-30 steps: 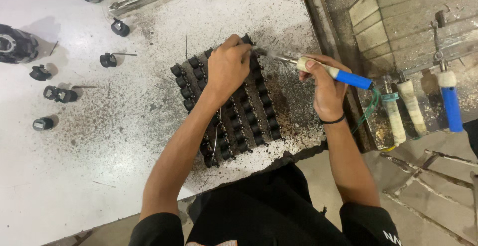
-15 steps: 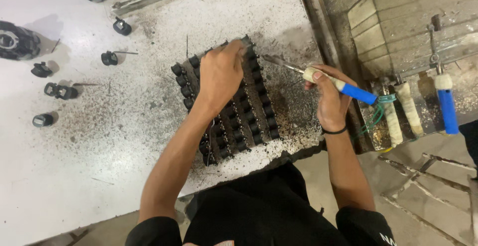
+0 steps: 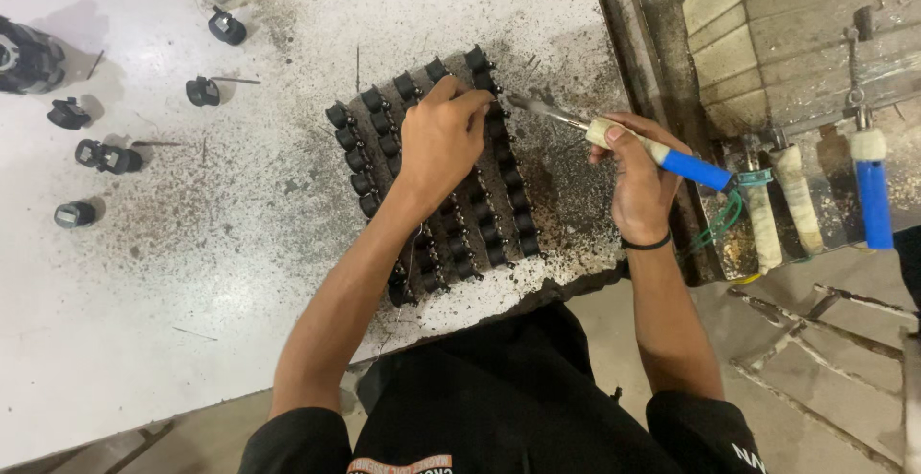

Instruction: The person solders wire terminals onto black cylindrical rotor components arranged in a grid on a workbench, holding each part steady with one hand while applying a soldering iron with the other, producing smoke at each joint. They then use a red-corded probe tool to touch the soldered parts and finally move finished components aside on the bench.

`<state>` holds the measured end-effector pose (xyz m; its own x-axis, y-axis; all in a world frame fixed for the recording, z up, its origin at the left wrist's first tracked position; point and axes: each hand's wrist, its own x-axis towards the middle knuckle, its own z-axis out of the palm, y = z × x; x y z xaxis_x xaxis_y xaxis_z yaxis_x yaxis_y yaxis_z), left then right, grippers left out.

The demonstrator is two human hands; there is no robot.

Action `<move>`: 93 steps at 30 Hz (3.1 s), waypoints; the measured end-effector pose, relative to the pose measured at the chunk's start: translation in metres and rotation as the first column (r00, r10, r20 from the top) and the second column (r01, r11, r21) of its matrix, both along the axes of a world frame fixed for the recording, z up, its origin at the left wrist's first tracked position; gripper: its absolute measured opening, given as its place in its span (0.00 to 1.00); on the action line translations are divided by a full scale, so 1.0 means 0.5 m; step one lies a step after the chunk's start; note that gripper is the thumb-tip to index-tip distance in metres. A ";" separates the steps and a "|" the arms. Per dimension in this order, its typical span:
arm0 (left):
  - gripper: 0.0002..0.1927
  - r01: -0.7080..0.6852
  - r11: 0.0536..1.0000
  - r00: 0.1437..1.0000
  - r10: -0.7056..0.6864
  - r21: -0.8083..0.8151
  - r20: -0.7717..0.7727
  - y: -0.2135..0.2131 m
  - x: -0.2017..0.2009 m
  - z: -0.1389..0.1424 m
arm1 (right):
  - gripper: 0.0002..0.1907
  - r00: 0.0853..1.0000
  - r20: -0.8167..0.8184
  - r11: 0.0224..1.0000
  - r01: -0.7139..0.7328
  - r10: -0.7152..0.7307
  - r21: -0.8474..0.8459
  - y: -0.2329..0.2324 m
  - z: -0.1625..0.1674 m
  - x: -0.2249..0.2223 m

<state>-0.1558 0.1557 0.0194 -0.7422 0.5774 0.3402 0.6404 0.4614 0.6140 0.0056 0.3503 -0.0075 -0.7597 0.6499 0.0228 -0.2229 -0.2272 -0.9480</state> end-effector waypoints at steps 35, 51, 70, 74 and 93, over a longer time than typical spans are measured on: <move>0.04 0.035 0.999 0.999 -0.035 -0.039 -0.004 0.011 -0.014 -0.018 | 0.11 1.000 -0.002 0.997 -0.005 0.005 0.077 -0.024 0.026 0.001; 0.04 0.004 0.997 0.990 0.008 0.083 -0.142 -0.018 0.028 0.057 | 0.11 0.993 -0.077 0.995 0.089 -0.086 0.036 -0.016 0.014 0.049; 0.03 0.034 0.995 0.999 -0.037 -0.098 -0.027 0.001 0.067 -0.021 | 0.12 0.999 -0.005 0.992 0.041 -0.041 0.116 -0.044 -0.002 0.072; 0.07 0.049 0.997 0.999 -0.050 -0.061 -0.006 0.001 0.070 -0.017 | 0.12 0.998 0.001 0.994 0.066 -0.066 0.091 -0.046 -0.003 0.071; 0.04 0.021 0.995 0.999 -0.025 -0.099 -0.040 -0.008 0.060 -0.025 | 0.12 0.994 -0.024 0.989 0.108 -0.106 0.099 -0.057 -0.009 0.068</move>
<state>-0.1256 0.1519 0.0069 -0.7150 0.6264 0.3105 0.6752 0.5035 0.5391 0.0395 0.3216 -0.0119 -0.6850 0.7210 0.1051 -0.2583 -0.1054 -0.9603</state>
